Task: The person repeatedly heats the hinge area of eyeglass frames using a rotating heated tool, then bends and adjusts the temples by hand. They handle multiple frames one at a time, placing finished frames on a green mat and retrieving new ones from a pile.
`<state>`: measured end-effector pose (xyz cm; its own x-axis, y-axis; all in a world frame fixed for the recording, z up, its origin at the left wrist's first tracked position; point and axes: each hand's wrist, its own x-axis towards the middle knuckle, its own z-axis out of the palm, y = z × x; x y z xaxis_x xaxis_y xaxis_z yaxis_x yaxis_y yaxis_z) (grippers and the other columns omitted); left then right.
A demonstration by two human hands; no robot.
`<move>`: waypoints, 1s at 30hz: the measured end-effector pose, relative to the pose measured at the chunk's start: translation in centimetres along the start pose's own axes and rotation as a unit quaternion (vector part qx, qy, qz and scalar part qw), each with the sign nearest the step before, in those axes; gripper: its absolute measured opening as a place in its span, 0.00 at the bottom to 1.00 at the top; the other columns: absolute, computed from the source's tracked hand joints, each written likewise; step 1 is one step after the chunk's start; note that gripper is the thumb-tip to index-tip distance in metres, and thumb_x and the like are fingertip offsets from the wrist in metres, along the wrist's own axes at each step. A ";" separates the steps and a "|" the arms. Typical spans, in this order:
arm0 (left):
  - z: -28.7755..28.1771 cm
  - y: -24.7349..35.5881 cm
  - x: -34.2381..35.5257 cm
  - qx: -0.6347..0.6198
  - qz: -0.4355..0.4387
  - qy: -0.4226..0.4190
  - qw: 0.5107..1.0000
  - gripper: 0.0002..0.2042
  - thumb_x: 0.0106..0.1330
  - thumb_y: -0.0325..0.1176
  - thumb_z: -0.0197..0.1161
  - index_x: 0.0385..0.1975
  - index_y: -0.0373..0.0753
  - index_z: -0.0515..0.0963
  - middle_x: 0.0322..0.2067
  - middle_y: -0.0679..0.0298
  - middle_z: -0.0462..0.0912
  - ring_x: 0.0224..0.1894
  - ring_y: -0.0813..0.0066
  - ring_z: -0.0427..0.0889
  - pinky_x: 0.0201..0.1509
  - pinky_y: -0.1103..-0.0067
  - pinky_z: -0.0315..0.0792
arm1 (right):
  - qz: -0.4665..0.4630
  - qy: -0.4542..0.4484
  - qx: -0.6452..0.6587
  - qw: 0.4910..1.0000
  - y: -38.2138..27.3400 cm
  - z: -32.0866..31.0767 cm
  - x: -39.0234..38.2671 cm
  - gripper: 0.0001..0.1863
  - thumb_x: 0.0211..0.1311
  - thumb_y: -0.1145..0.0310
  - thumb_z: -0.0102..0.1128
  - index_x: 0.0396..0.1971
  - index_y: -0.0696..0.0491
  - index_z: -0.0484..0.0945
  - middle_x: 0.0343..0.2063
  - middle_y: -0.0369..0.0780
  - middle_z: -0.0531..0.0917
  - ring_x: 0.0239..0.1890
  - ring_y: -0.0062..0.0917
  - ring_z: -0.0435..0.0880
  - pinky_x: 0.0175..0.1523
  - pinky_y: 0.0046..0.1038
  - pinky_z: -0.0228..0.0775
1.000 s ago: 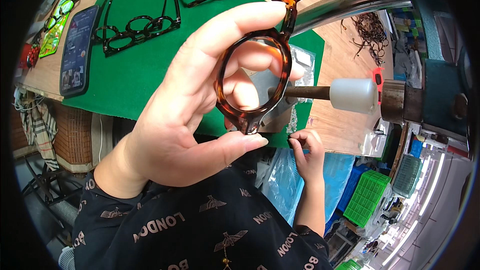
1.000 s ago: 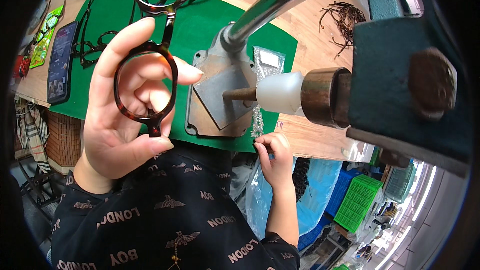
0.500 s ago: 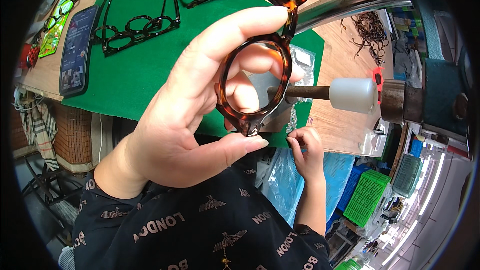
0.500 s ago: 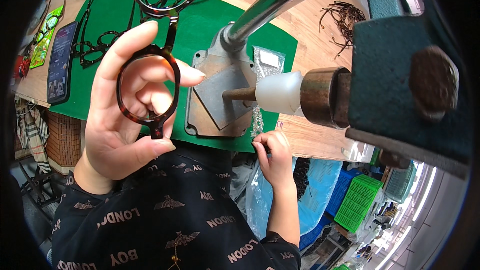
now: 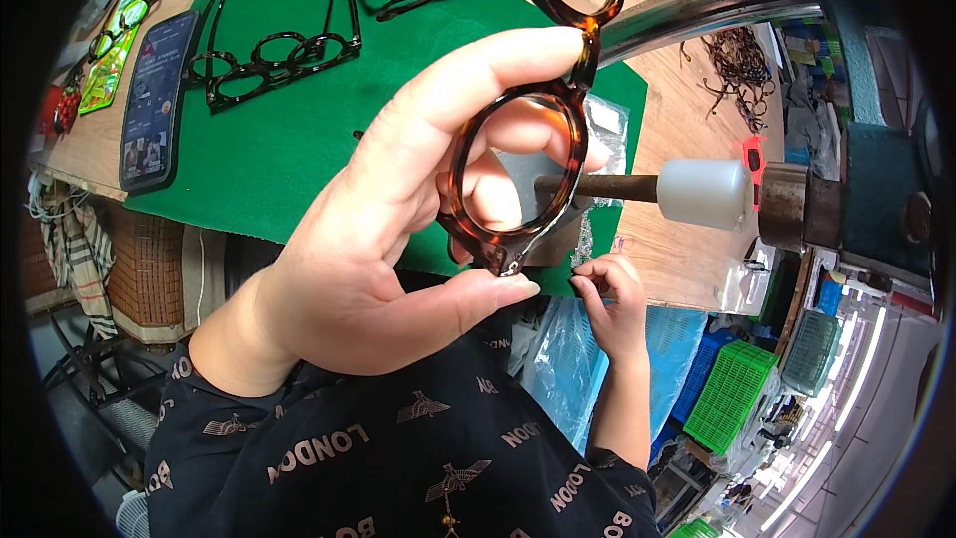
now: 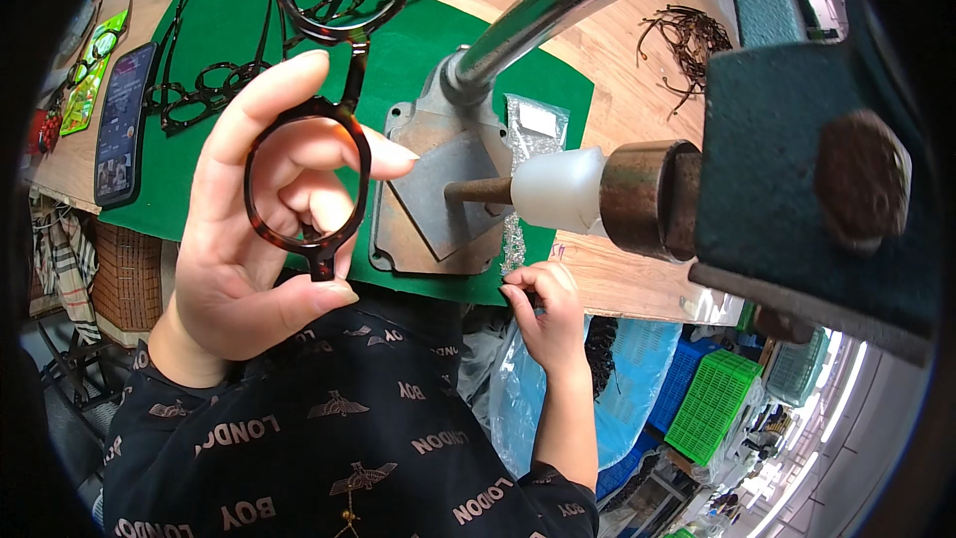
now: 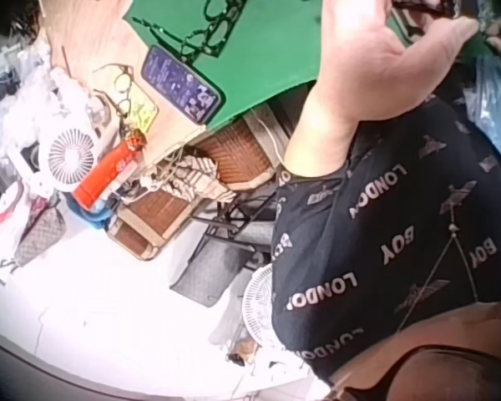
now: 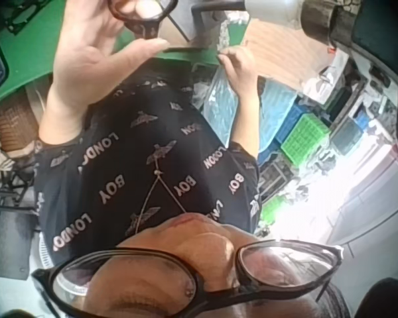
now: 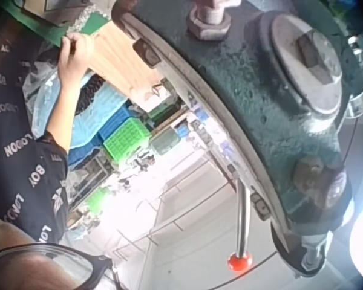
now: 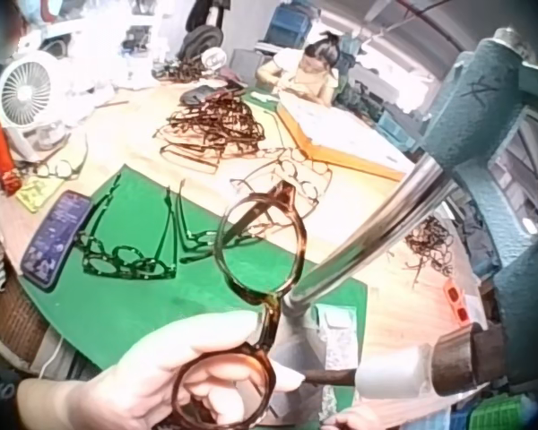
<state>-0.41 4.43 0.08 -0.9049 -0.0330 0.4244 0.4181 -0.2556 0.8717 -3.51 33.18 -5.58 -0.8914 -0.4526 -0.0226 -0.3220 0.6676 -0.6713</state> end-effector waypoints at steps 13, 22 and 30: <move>0.1 0.0 -0.3 -0.030 -0.040 -0.016 0.999 0.44 0.49 0.21 0.65 0.65 0.34 0.43 0.51 0.45 0.69 0.31 0.85 0.71 0.38 0.89 0.68 | -0.068 -0.026 -0.162 0.984 -1.2 -0.3 -0.1 0.05 0.49 0.79 0.58 0.25 0.58 0.70 0.24 0.44 0.73 0.29 0.40 0.71 0.36 0.34 0.64; 1.6 -1.3 -0.9 -0.085 -0.097 -0.083 0.988 0.42 0.49 0.15 0.60 0.64 0.38 0.45 0.57 0.53 0.63 0.46 0.77 0.68 0.43 0.85 0.67 | -0.140 0.016 0.293 0.946 -8.8 -0.3 1.8 0.04 0.52 0.81 0.53 0.25 0.57 0.69 0.29 0.44 0.77 0.34 0.30 0.76 0.42 0.27 0.68; 1.8 -0.4 -1.0 0.021 -0.031 -0.099 0.994 0.37 0.52 0.16 0.59 0.63 0.35 0.49 0.56 0.52 0.63 0.54 0.68 0.70 0.42 0.82 0.74 | -0.248 0.030 0.223 0.942 -11.4 0.2 3.7 0.04 0.54 0.77 0.58 0.26 0.57 0.71 0.26 0.42 0.78 0.30 0.32 0.78 0.39 0.30 0.71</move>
<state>0.51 6.28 -0.28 -0.8975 0.1745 0.4050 0.3679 -0.2103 0.9058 -3.10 23.74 1.87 -0.6872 -0.5998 0.4099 -0.5498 0.0607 -0.8331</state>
